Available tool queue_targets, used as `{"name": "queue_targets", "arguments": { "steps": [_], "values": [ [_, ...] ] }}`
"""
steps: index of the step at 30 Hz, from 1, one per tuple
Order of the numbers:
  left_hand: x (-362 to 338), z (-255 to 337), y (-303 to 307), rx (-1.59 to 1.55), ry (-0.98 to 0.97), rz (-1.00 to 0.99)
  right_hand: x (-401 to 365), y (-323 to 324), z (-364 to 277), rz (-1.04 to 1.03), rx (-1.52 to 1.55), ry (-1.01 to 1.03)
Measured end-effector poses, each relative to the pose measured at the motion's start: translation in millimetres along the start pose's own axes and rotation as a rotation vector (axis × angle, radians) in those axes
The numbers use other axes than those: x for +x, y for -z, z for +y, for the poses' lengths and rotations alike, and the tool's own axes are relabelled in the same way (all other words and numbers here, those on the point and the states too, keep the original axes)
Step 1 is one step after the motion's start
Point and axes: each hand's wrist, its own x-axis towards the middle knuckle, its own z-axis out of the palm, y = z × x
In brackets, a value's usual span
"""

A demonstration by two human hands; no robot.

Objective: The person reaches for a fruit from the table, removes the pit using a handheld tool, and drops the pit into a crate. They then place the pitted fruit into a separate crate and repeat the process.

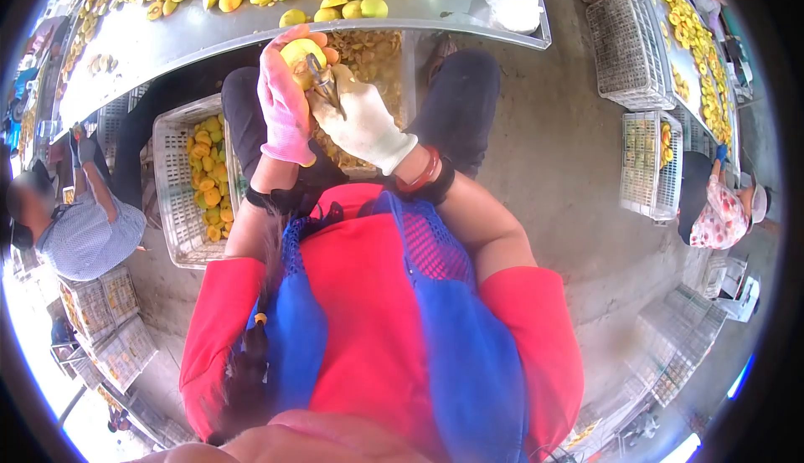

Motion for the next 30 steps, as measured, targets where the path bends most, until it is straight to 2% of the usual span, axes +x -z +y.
{"name": "queue_targets", "arguments": {
  "steps": [3,6,9,12,18,24,27,30],
  "values": [
    [-3,0,0,0.074,-0.099,-0.004,0,0,2,-0.009,0.03,-0.052],
    [-5,-6,3,0.186,-0.229,-0.034,-1,1,3,-0.006,-0.043,0.023],
    [-4,-2,5,0.159,-0.176,-0.061,0,8,-1,-0.113,-0.171,-0.013],
    [-6,-1,4,0.119,-0.101,-0.032,0,9,-1,-0.145,-0.118,-0.023],
    [-5,11,-11,-0.118,-0.015,0.048,-2,3,-4,-0.03,0.005,0.018],
    [-3,3,-5,0.046,-0.321,-0.058,2,1,0,-0.036,-0.087,0.183],
    [-2,-1,-1,0.151,-0.441,-0.089,4,9,-13,-0.125,0.128,-0.054],
    [0,-2,0,0.173,-0.443,-0.11,5,11,-3,-0.165,0.045,-0.009]
  ]
}}
